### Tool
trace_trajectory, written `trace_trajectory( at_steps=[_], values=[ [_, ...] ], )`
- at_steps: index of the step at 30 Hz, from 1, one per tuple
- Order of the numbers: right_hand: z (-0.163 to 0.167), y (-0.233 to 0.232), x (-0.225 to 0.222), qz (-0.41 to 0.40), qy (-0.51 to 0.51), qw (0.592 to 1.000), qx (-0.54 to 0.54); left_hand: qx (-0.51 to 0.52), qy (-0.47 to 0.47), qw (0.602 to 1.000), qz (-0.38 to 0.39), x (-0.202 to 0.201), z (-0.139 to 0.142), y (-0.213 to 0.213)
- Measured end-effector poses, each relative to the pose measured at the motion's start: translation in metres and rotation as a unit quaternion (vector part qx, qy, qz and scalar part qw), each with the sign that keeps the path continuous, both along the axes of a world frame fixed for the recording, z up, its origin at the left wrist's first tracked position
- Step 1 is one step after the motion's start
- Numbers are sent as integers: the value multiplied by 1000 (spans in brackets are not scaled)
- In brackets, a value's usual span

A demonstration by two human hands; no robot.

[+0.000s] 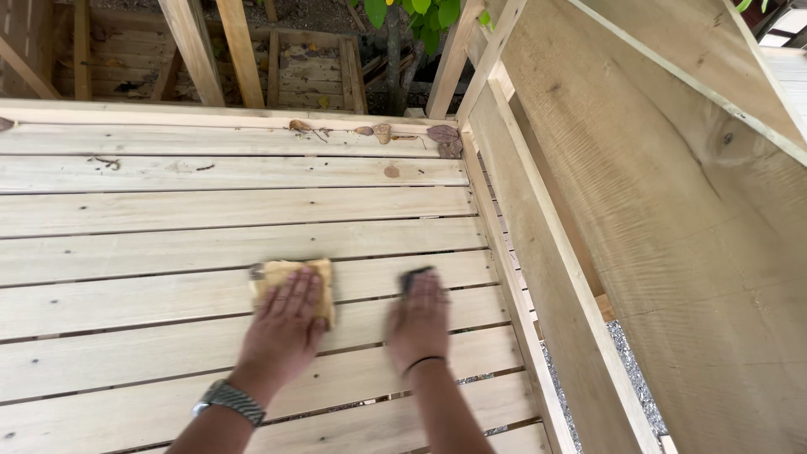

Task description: The person sands a wooden slatted surface using two sanding blocks, one in each hand. They move the blocks back and forth along the planks, covering multiple areas of the surface.

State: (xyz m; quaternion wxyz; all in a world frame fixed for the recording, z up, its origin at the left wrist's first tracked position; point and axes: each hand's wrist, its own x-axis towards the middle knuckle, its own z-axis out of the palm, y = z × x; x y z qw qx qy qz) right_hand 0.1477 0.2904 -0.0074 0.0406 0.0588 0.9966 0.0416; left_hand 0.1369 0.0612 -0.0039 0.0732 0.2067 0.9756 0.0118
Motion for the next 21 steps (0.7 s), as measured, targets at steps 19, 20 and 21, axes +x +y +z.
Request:
trace_trajectory(
  at_steps=[19, 20, 21],
  values=[
    [14, -62, 9, 102, -96, 990, -30, 24, 11, 999, -25, 6, -2, 2],
    [15, -71, 13, 107, -77, 987, -93, 24, -3, 999, -30, 7, -1, 2],
    [16, -67, 18, 125, -79, 985, -85, 22, -21, 999, -35, 10, -1, -5]
  ],
)
